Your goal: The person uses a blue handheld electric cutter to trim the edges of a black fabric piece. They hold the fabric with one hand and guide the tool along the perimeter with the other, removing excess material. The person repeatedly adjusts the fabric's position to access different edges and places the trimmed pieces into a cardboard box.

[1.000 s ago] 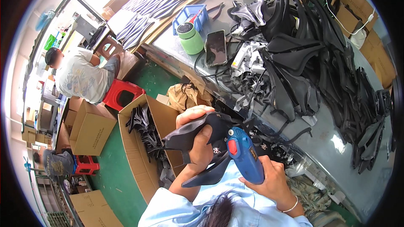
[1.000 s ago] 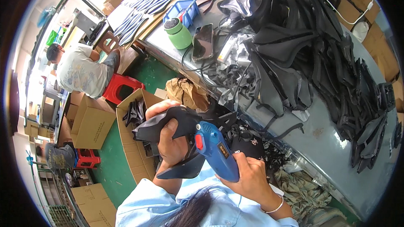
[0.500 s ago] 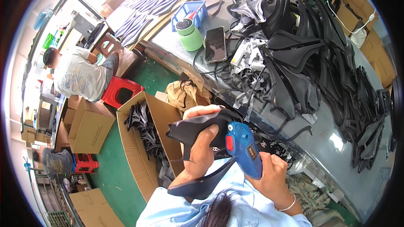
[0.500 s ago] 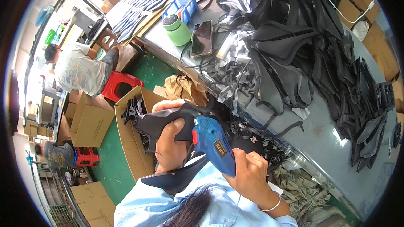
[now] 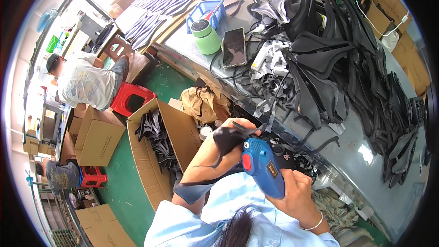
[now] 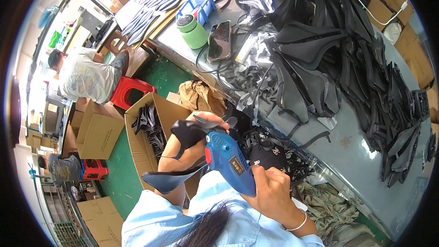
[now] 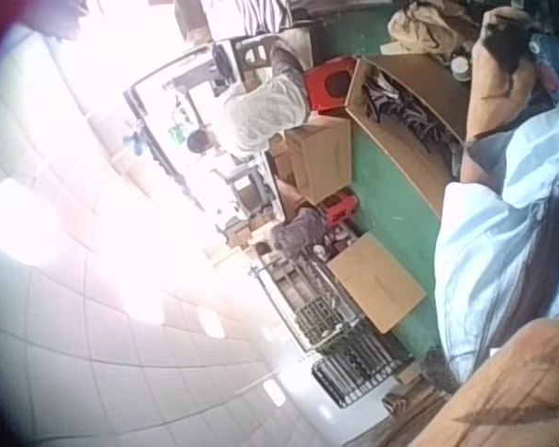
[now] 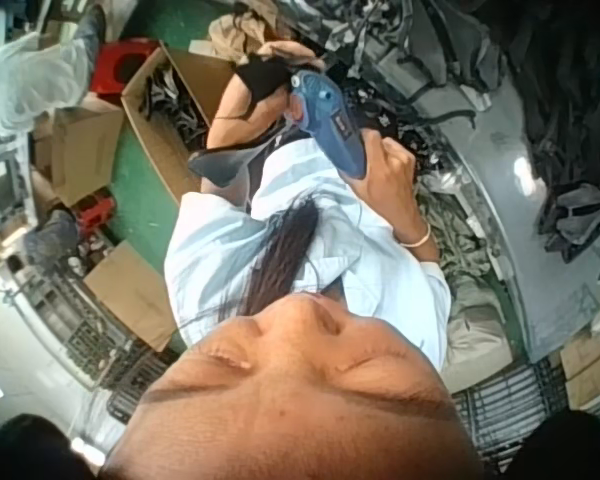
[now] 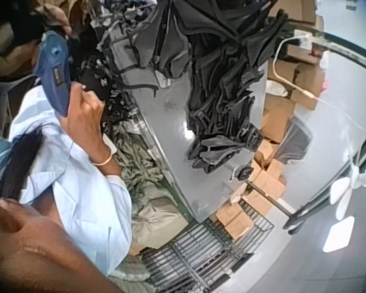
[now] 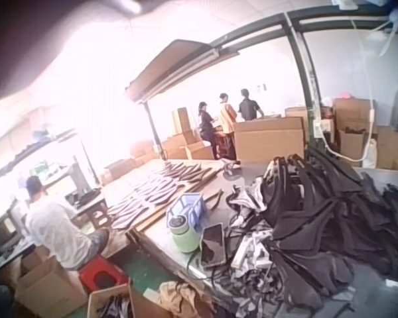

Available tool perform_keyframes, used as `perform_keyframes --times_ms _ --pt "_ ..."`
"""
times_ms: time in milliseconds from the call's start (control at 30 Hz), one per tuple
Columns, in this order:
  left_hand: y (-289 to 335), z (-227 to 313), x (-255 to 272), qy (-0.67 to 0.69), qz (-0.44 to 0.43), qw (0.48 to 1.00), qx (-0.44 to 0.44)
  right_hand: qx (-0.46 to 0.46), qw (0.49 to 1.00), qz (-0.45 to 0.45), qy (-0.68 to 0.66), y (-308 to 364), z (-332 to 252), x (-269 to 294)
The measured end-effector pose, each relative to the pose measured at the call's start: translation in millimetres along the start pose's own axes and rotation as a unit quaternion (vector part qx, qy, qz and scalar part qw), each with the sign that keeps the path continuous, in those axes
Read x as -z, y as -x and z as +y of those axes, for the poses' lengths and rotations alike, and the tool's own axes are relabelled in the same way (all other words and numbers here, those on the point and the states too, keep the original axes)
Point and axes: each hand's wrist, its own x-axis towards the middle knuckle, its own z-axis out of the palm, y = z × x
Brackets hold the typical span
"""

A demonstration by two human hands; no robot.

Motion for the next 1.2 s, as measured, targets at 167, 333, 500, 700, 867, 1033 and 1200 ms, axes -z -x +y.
perform_keyframes --times_ms 167,333,500,700,867,1033,1200 --pt "-6.4 -16.7 6.2 -0.078 -0.063 0.995 -0.011 0.017 1.000 0.006 -0.002 -2.2 -3.3 2.0" --pt "-8.9 -8.6 11.5 -0.193 -0.176 0.962 -0.073 0.020 1.000 0.002 0.006 -1.0 -1.8 6.2" --pt "-0.5 -11.5 9.9 -0.093 -0.256 0.954 0.124 -0.015 0.994 0.094 -0.046 -8.4 8.2 7.5" --pt "6.1 -32.9 -19.1 0.144 -0.309 0.922 0.184 -0.181 0.936 0.091 -0.289 -22.6 18.5 18.4" --pt "23.8 -75.5 -45.3 0.253 -0.194 0.945 0.069 -0.236 0.889 0.180 -0.348 -30.2 21.0 24.1" --pt "10.5 -64.1 -72.2 0.373 0.098 0.922 0.034 -0.185 0.920 0.208 -0.275 -28.2 21.9 7.3" --pt "4.9 -50.1 -51.4 0.346 0.192 0.912 -0.108 -0.105 0.987 0.113 -0.044 -6.5 17.3 3.7"
